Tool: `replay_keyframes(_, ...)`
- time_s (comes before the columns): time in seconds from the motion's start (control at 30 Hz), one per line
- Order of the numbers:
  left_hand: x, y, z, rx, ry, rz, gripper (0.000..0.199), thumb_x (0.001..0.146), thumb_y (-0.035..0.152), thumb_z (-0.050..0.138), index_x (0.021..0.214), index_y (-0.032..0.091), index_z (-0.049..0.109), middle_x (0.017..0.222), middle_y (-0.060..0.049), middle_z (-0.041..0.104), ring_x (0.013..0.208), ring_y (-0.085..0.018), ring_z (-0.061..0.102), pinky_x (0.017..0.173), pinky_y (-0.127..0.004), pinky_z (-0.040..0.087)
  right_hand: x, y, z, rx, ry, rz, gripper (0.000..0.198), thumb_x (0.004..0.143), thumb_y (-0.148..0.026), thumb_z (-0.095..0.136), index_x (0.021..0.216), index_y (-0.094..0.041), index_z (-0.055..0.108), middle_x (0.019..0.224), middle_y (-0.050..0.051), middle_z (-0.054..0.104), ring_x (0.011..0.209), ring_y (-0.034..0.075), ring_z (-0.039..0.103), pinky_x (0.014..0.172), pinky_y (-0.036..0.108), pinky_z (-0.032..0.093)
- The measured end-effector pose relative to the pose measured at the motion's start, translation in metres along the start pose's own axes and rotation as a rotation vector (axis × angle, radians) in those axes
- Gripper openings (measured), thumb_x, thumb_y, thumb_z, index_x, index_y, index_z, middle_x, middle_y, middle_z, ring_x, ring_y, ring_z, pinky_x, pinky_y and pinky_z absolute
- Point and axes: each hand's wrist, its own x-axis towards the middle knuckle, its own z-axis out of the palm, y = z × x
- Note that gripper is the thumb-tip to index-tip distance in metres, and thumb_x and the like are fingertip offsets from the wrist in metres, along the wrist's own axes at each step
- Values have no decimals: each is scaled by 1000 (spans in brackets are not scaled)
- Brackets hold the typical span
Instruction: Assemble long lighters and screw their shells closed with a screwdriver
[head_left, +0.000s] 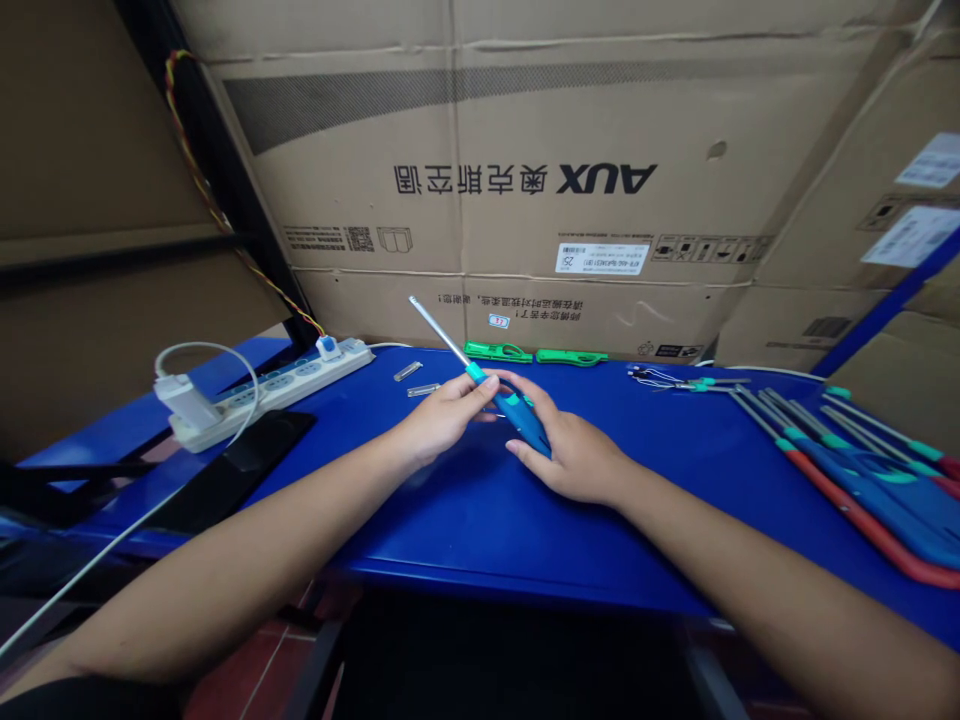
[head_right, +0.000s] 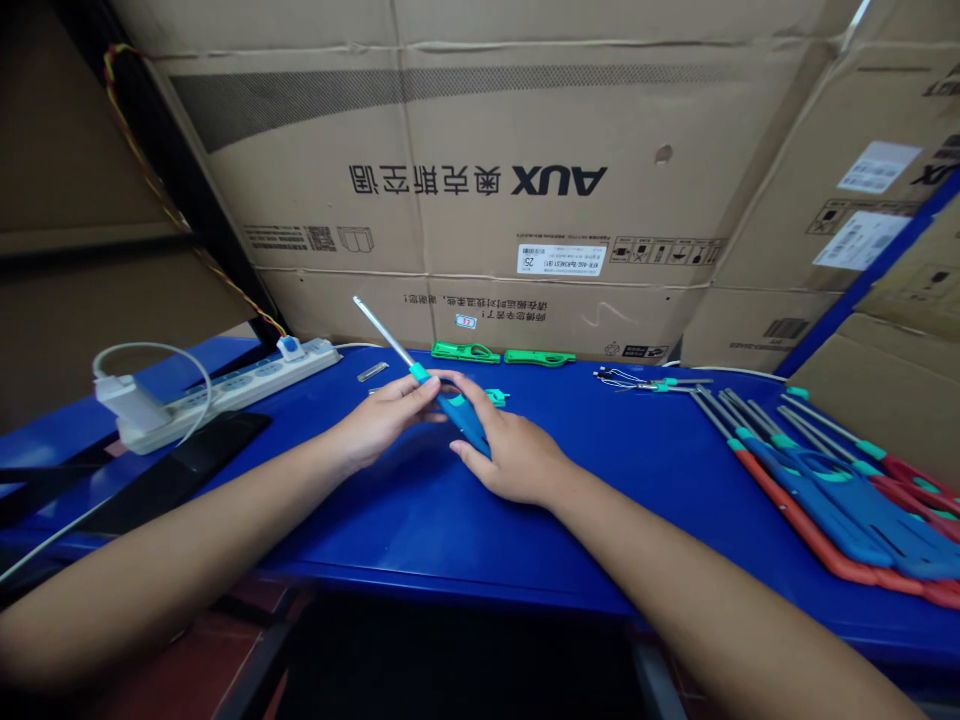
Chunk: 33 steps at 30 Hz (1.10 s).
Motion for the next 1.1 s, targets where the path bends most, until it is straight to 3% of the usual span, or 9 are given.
replay_keyframes(0.1, 5, 4, -6, -5, 108, -62, 25, 91, 38, 65, 101, 15, 70, 94, -8, 74, 76, -16, 70, 65, -26, 54, 2, 13, -9, 39, 30, 18, 90, 86, -36, 62, 157, -17, 11, 103, 11, 69, 72, 20, 63, 66, 33, 47)
replay_keyframes(0.2, 9, 10, -12, -60, 194, -73, 23, 95, 34, 58, 99, 13, 64, 77, -7, 72, 58, -14, 68, 55, -25, 54, 4, 27, -22, 115, 13, 23, 78, 85, -39, 65, 151, -17, 31, 109, 11, 68, 64, 15, 60, 62, 32, 49)
replay_keyframes(0.43, 13, 15, -13, -112, 236, -37, 18, 94, 27, 61, 104, 12, 62, 78, -9, 74, 66, -16, 73, 63, -25, 59, 7, 34, -25, 55, 169, 15, 61, 79, -49, 73, 131, -19, 62, 107, 9, 69, 83, 20, 63, 75, 36, 51)
replay_keyframes(0.57, 9, 14, -14, -43, 207, -55, 22, 93, 34, 62, 101, 14, 65, 73, -8, 74, 64, -17, 73, 61, -26, 59, 7, 23, -16, -34, 183, -7, 30, 81, -43, 71, 98, -20, 76, 84, 4, 69, 73, 17, 60, 70, 30, 46)
replay_keyframes(0.63, 4, 20, -19, 120, 86, -139, 37, 92, 50, 59, 91, 14, 69, 70, -9, 73, 55, -17, 69, 51, -25, 55, 6, 20, -16, -22, 147, 0, 22, 81, -41, 70, 88, -20, 76, 76, 1, 66, 66, 15, 56, 63, 28, 41)
replay_keyframes(0.77, -8, 38, -31, 556, -465, -228, 55, 86, 67, 56, 77, 15, 75, 68, -11, 72, 42, -13, 58, 41, -23, 43, 4, 20, -19, -24, 0, -43, 19, 83, -36, 66, 78, -19, 74, 71, 1, 62, 66, 14, 55, 62, 27, 37)
replay_keyframes(0.83, -10, 44, -35, 658, -384, -33, 49, 88, 61, 56, 76, 18, 76, 62, -7, 68, 42, -12, 54, 43, -23, 40, 4, 19, -20, -18, -75, -70, 18, 82, -35, 68, 77, -19, 73, 70, 0, 61, 64, 13, 53, 60, 26, 36)
replay_keyframes(0.97, 4, 36, -45, 1012, 90, 389, 26, 88, 42, 61, 82, 22, 77, 72, -5, 71, 62, -16, 60, 58, -25, 42, 2, 15, -18, -3, -199, -149, 15, 78, -34, 72, 72, -20, 71, 72, -1, 60, 65, 12, 53, 60, 26, 36)
replay_keyframes(1.1, 24, 16, -54, 1447, 28, 338, 18, 85, 28, 61, 92, 25, 78, 91, -7, 74, 81, -22, 65, 70, -27, 44, 2, 12, -14, -19, -252, -192, 17, 79, -36, 72, 77, -19, 72, 81, 1, 62, 72, 15, 56, 65, 28, 40)
